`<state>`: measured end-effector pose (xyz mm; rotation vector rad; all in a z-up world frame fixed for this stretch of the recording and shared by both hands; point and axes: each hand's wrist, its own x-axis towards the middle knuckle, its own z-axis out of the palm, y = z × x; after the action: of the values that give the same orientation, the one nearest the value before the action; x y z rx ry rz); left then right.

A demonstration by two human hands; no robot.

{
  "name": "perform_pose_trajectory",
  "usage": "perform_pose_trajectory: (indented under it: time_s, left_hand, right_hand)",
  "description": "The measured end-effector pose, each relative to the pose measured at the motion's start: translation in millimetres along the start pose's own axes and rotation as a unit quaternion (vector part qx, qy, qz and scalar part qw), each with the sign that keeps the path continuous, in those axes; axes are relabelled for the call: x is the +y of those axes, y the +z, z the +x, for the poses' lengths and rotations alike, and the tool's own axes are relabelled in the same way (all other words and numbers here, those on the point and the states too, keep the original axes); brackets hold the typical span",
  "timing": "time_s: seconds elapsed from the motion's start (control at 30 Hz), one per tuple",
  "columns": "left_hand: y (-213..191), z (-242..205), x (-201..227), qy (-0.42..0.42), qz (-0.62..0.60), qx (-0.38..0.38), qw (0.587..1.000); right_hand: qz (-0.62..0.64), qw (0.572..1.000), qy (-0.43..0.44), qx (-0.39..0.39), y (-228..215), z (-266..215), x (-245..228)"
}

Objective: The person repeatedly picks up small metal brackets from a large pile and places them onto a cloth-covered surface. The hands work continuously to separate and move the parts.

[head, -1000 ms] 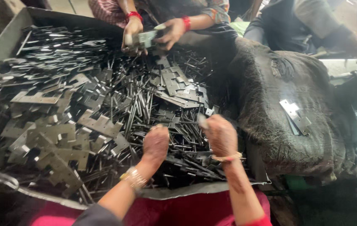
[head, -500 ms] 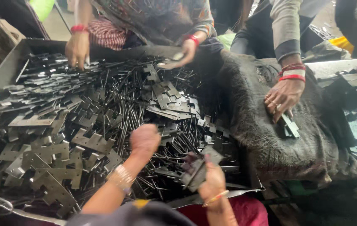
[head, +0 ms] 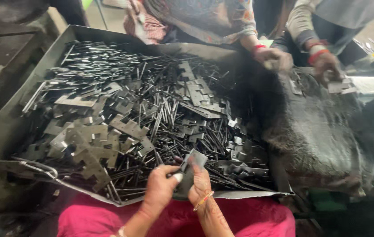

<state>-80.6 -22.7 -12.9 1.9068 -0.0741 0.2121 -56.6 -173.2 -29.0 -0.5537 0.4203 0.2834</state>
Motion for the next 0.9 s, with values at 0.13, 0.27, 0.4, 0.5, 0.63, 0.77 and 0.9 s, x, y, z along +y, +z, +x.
perform_pose_trajectory:
  time_s: [0.13,0.27,0.4,0.5,0.63,0.77,0.9]
  left_hand:
    - [7,-2,22,-0.141,-0.067,0.007,0.988]
    - [-27,27,31,-0.151,-0.212,-0.167,0.951]
    - [-43,72,34,0.008,0.123,-0.311,0.942]
    - [-23,113,23,0.039,0.132,-0.299,0.944]
    - [-26,156,-13,0.122,0.635,0.121,0.753]
    - [-34,165,-27,0.113,0.596,-0.02,0.794]
    - [-55,146,9,0.061,0.573,0.079,0.813]
  right_hand:
    - [-0.063,0.995,-0.072,-0.015,21,-5,7]
    - [-0.231,0.948,-0.22,0.005,27,-10,-33]
    - [-0.672,0.632,-0.318,-0.221,13,-1,-93]
    - [-0.687,0.722,-0.015,-0.083,0,0,-113]
    - [-0.7,0.638,-0.308,0.094,-43,-26,-220]
    - [-0.695,0.39,-0.518,0.312,-107,-21,-345]
    - [-0.741,0.299,-0.349,0.491,-125,-14,-388]
